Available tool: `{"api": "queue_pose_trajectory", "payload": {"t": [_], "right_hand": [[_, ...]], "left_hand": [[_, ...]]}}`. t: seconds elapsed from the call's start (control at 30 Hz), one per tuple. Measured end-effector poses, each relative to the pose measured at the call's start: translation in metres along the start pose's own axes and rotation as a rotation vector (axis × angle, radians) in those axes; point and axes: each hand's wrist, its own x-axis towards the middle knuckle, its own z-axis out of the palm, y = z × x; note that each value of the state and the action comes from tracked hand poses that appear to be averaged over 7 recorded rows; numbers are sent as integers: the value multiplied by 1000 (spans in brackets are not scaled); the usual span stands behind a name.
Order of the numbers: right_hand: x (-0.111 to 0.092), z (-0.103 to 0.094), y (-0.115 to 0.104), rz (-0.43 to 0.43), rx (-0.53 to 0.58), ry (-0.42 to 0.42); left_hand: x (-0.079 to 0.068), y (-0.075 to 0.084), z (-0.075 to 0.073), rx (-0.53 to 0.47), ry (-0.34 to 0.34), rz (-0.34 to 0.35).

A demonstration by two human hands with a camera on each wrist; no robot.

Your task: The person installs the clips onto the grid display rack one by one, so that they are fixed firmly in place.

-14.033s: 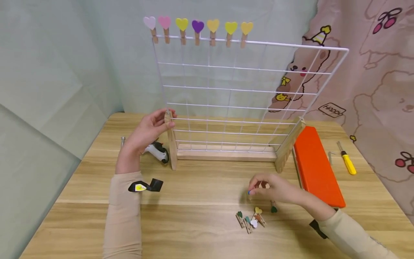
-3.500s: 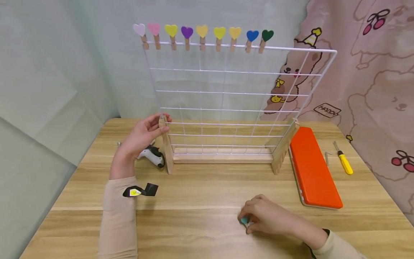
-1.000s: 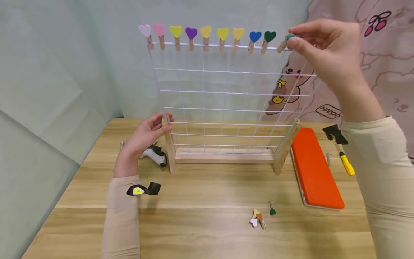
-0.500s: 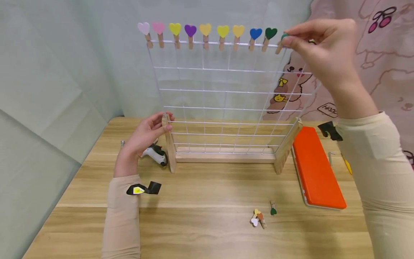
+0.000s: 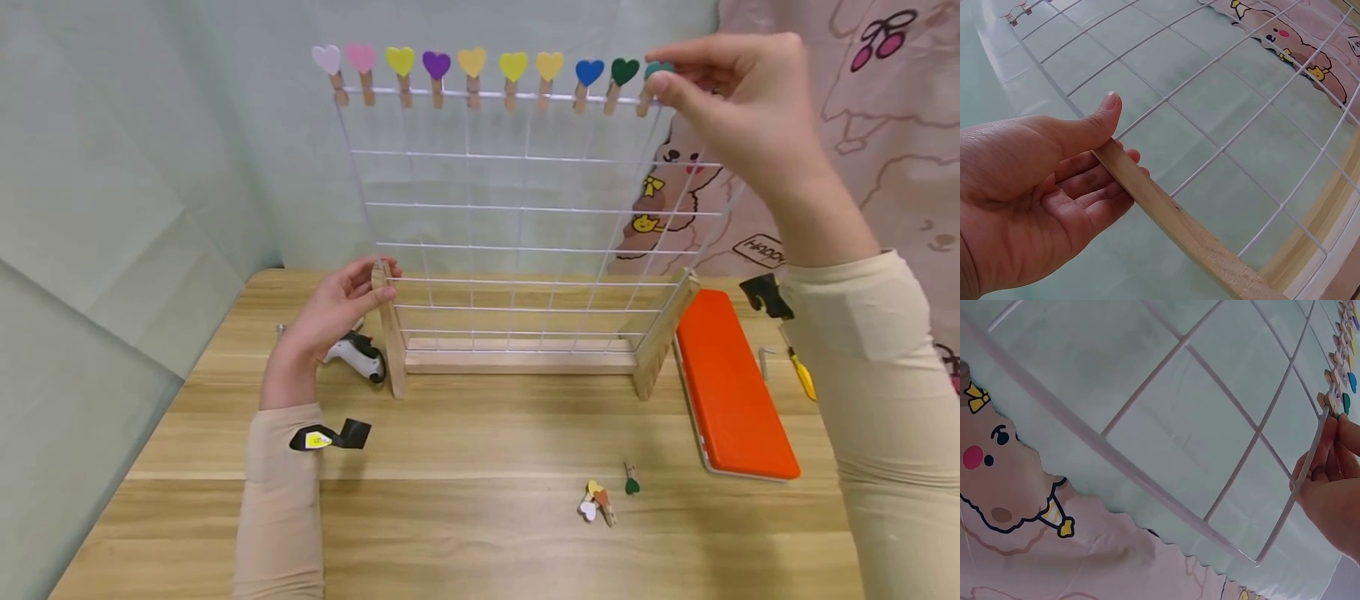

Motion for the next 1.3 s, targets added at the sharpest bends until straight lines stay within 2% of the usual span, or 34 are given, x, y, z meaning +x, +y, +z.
{"api": "queue_pose_trajectory", "payload": {"t": [0.17, 0.27, 0.4, 0.5, 0.6, 0.7, 0.73, 0.83, 0.97, 1.1, 1.2, 1.3], "right_hand": [[-2, 2, 3, -99, -100, 8], [-7, 1, 3, -146, -116, 35], [-23, 0, 1, -249, -55, 101], [-40, 3, 4, -358, 39, 138], [-61, 9, 13, -434, 97, 76], [-85, 21, 34, -494, 68, -61], [-94, 26, 42, -499, 26, -106], [-122, 41, 68, -466, -55, -232], [-164, 57, 90, -343, -123, -447], [-201, 65, 104, -225, -165, -648], [-223, 64, 110, -134, -201, -741], [-244, 59, 113, -26, -244, -798]], "left_hand": [[0, 0, 0, -3, 1, 5], [1, -1, 1, -8, 1, 4], [1, -3, 3, -18, -3, -3], [1, -3, 3, -18, -5, -4], [1, -1, 3, -15, 0, -7], [0, 0, 1, -16, 5, -16], [0, 1, 1, -19, 7, -19], [1, 1, 1, -30, 8, -22], [0, 1, 1, -28, 10, -24], [-2, 1, 0, -31, 9, -21], [-1, 1, 1, -32, 5, -10], [-2, 1, 1, -30, 3, -5]]}}
